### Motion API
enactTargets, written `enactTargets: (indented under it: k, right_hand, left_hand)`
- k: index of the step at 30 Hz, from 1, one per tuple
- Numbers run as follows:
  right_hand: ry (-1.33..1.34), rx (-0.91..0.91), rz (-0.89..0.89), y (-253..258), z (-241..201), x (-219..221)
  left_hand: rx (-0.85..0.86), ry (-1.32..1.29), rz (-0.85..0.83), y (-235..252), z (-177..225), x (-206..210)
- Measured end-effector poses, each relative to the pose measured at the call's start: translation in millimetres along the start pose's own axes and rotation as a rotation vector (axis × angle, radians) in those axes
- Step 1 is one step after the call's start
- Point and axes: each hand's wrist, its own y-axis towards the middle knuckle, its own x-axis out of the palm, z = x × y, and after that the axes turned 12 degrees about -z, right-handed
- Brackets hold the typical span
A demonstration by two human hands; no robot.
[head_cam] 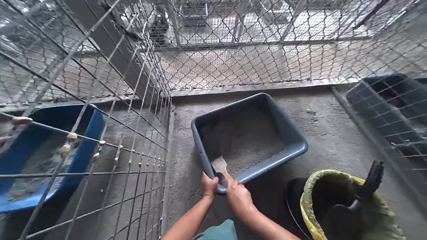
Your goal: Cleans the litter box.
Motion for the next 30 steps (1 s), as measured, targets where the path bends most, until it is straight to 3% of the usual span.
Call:
enactTargets:
  k: [2,6,11,15,17,20,24,27,30]
  right_hand:
    - [0.075,-0.005,0.015,-2,23,9]
    - [0.311,-0.016,0.063,-24,66,-43]
    - [0.637,0.002,0.155,-154,140,-85]
    - [0.643,0.226,0.325,-276,207,-84]
    - [0.68,0.382,0.342,-303,235,-73]
    - [0.781,0.487,0.24,-276,268,-46]
    - [0.915,0.41,0.112,-177,297,5]
    - [0.767,0.363,0.024,-139,316,18]
    - [0.526,0.392,0.06,-132,340,-4]
  left_hand:
    - [-0.002,-0.011,-0.012,0,-1,0]
    - [0.002,-0.057,-0.055,5,1,-4]
    - [0.047,-0.123,-0.105,0,-4,-6]
    - [0.139,-0.238,-0.113,7,6,-28]
    - [0.205,-0.317,-0.123,5,35,-46]
    - [0.327,-0.339,-0.157,-14,99,-63]
    - [0.482,-0.164,-0.243,-43,166,-63]
    - [0.552,-0.079,-0.298,-60,200,-55]
    - [0.557,-0.055,-0.319,-67,205,-54]
